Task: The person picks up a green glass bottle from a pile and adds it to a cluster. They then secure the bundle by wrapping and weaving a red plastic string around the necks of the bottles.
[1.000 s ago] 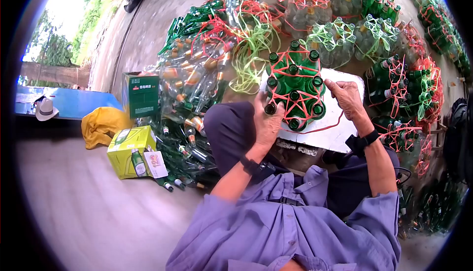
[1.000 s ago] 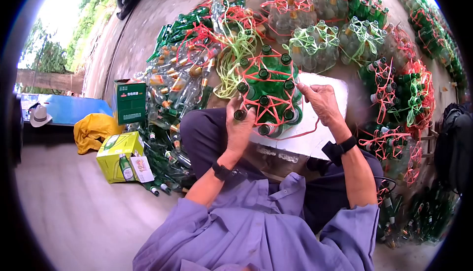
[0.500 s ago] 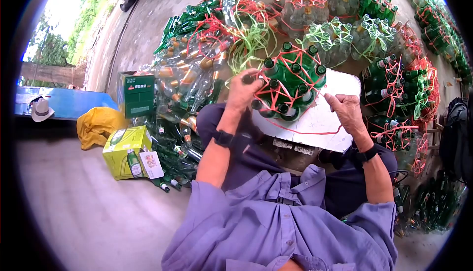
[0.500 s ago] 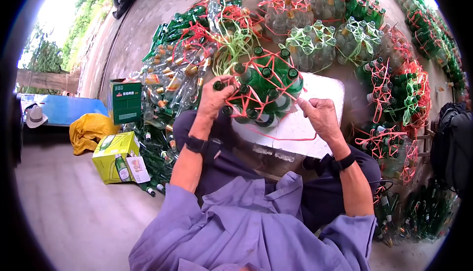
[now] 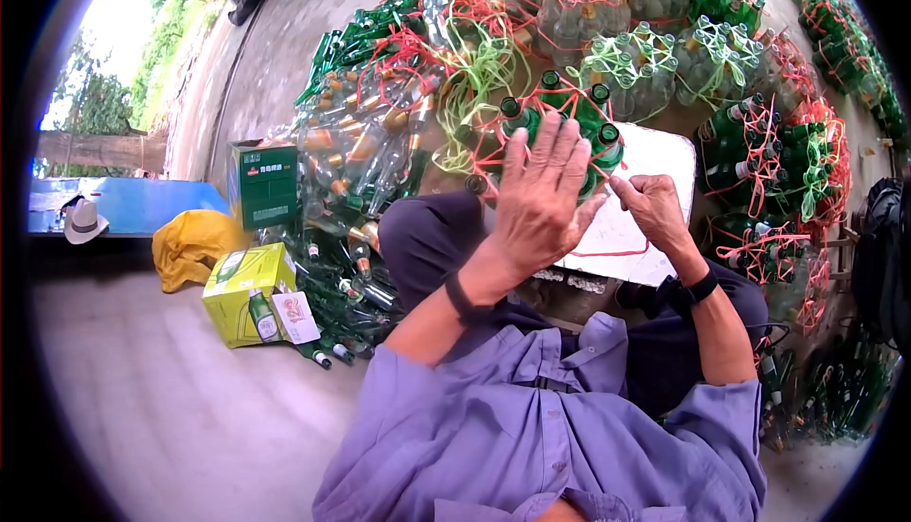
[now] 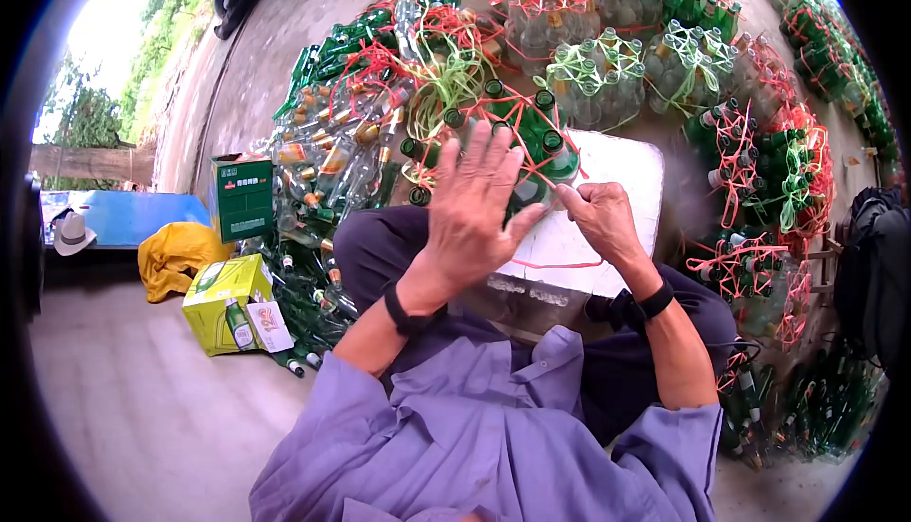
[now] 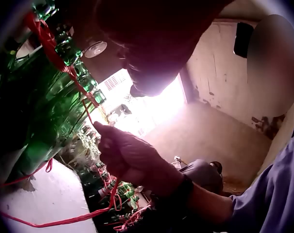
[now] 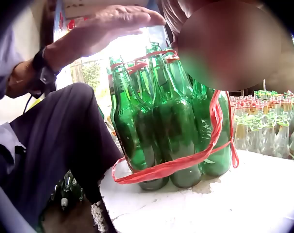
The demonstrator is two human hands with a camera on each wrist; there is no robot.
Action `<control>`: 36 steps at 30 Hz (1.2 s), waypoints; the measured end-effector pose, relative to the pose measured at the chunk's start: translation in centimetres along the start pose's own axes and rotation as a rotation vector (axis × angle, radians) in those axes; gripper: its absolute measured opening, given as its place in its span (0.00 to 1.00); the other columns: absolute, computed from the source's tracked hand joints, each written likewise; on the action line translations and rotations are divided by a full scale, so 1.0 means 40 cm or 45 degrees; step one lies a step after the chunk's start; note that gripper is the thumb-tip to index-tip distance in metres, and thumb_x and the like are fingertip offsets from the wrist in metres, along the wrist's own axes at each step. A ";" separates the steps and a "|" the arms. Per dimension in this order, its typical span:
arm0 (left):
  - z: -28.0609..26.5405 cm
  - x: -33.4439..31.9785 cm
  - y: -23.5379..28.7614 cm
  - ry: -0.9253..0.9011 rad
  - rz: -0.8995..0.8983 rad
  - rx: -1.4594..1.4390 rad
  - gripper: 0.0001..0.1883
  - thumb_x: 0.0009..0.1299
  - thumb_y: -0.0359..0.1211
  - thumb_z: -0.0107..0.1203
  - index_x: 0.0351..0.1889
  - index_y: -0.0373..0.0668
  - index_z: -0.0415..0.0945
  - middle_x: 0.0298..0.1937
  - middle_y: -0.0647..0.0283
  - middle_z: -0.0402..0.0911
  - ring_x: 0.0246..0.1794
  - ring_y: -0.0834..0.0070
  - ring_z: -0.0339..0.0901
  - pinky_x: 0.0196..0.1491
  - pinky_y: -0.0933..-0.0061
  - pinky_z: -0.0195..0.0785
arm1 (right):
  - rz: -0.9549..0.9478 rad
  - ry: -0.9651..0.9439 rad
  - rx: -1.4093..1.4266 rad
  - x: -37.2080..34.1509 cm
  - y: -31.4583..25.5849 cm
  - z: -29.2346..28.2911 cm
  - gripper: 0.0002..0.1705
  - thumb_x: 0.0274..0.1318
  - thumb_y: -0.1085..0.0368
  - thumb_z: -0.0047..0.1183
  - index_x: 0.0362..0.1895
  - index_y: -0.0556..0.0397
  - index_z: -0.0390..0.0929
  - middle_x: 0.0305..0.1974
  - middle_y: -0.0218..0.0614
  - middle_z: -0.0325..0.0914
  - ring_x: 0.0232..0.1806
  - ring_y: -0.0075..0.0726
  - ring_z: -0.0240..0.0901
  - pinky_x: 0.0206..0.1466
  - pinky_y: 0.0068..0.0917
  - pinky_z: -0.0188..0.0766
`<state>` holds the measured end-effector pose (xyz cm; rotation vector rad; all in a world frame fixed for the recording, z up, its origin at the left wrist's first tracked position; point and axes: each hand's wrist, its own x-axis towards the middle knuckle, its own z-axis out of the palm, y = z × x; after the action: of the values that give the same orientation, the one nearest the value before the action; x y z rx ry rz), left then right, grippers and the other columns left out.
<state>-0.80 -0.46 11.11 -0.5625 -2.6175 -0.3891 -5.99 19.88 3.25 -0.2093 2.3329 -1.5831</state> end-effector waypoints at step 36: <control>0.108 -0.006 -0.085 -0.150 -0.076 -0.167 0.29 0.62 0.30 0.63 0.62 0.33 0.72 0.75 0.49 0.65 0.78 0.55 0.58 0.72 0.61 0.62 | -1.039 0.143 -0.947 0.059 -0.197 -0.111 0.16 0.50 0.70 0.63 0.20 0.54 0.67 0.19 0.42 0.68 0.20 0.50 0.70 0.23 0.42 0.65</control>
<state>-3.63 -2.00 6.64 -0.5662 -2.7413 -0.5659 -10.14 20.12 11.62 -1.4061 3.0234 -0.8599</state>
